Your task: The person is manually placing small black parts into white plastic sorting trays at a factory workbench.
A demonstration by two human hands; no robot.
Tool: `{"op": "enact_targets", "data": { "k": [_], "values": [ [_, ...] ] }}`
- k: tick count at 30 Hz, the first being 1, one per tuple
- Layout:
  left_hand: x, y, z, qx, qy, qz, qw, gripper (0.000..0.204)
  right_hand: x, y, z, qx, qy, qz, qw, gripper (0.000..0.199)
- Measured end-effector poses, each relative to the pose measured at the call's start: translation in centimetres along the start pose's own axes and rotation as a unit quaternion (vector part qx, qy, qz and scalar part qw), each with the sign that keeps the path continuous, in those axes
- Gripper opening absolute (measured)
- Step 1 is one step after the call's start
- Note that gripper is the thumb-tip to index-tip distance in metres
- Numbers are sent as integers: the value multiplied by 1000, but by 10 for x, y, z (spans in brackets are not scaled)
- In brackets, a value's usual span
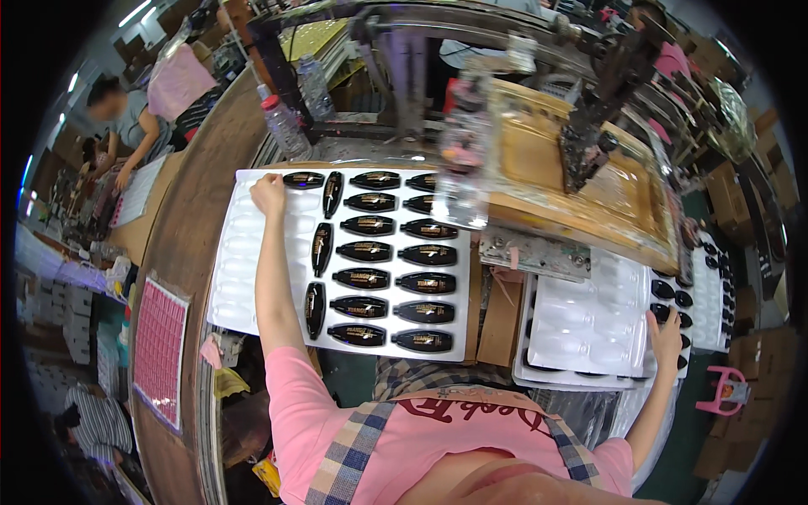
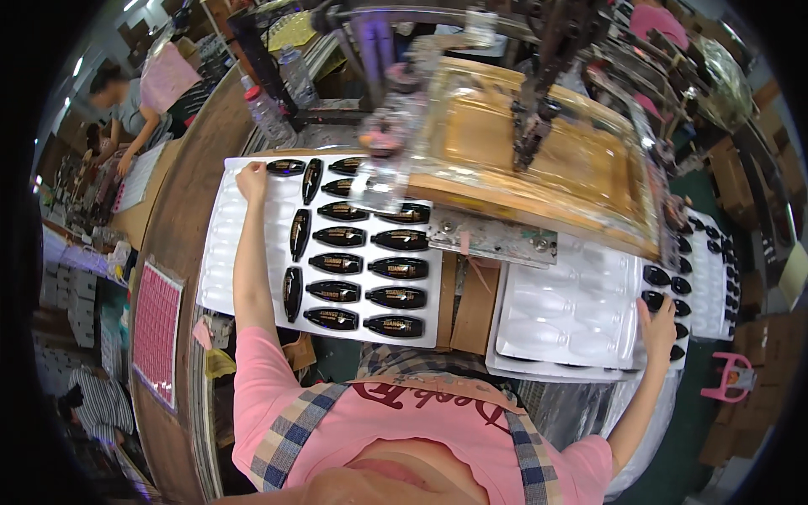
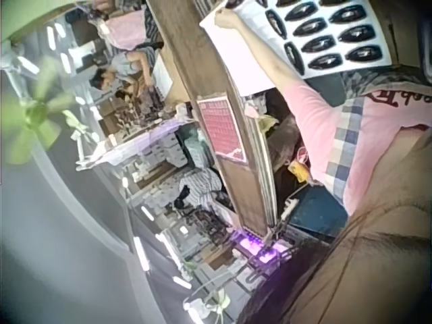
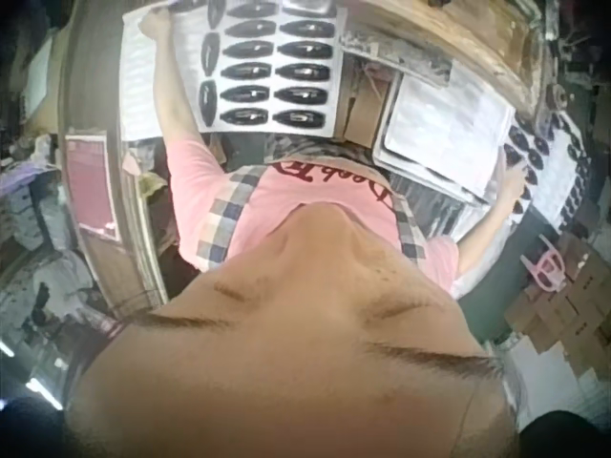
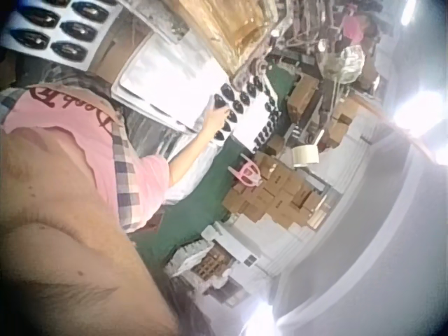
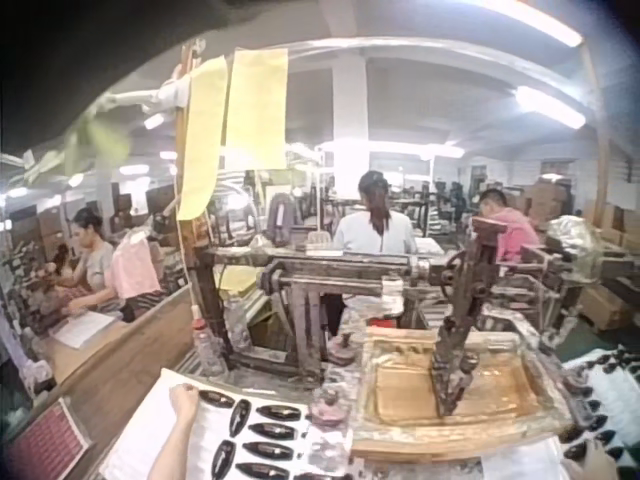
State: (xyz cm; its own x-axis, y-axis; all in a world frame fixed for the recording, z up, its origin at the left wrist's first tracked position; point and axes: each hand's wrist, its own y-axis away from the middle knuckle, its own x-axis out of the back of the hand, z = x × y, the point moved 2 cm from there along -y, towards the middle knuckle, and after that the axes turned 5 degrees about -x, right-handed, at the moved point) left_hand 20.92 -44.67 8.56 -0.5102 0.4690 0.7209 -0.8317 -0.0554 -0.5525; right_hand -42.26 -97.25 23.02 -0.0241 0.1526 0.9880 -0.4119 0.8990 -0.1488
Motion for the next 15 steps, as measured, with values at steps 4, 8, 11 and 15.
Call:
{"op": "enact_targets", "data": {
  "k": [4,8,11,15],
  "values": [
    [26,5,46,-73,-16,58,995,18,-17,-11,23,31,-134,56,989,48],
    [35,45,125,-431,123,41,893,23,-9,-13,27,-55,-420,-8,906,36],
    [69,84,226,-444,297,-58,843,27,8,-8,-4,0,-479,0,878,35],
    [75,116,322,-417,411,-187,789,26,26,0,-100,188,-519,-37,833,41]
  ]
}}
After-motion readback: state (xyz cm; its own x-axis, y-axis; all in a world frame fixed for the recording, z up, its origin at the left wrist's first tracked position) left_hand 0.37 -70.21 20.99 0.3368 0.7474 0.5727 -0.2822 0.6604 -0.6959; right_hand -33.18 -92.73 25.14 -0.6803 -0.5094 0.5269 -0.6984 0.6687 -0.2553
